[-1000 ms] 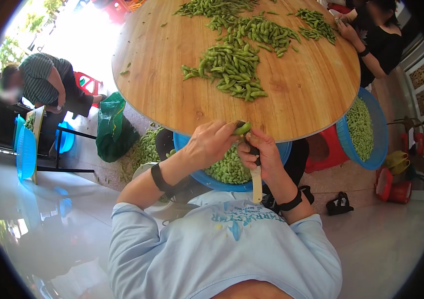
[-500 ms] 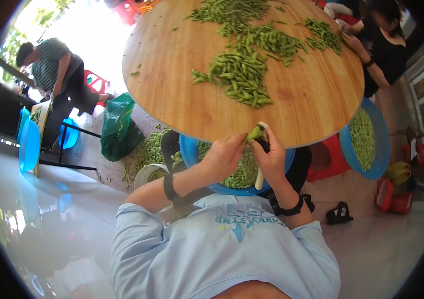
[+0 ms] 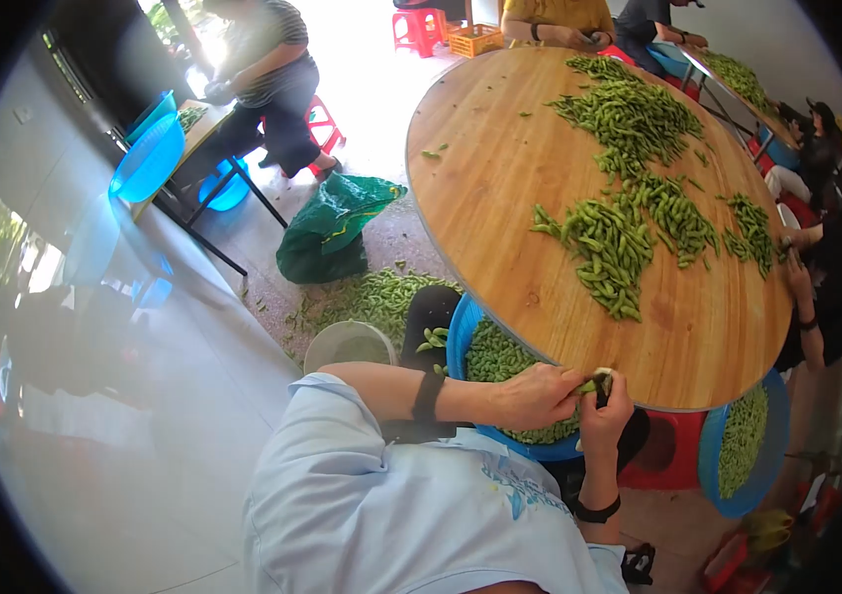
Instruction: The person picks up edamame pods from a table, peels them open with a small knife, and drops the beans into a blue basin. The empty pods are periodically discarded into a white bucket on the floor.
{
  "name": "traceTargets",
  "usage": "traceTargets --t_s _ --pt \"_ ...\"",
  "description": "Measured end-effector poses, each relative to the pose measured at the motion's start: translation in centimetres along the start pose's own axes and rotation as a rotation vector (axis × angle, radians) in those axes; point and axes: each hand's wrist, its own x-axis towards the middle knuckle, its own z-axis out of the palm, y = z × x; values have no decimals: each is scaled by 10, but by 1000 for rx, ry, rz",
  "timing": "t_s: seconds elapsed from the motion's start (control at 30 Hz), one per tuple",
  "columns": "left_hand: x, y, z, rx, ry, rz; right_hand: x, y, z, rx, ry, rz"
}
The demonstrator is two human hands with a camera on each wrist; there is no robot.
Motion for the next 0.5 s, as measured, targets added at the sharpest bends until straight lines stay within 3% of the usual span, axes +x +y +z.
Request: traceTargets --t_s 0.07,0.17,0.37,0.5 --pt "2 5 -7 -85 -69 -146 -3 1 -2 -27 25 -11" --pt "1 3 -3 -125 -4 -165 -6 -21 -12 -87 60 -153" --pt "-2 -2 16 -149 39 -76 -21 -32 -15 -223 -15 -346" --pt "-7 -7 29 -146 35 -69 -26 -31 -15 -281 -20 -338"
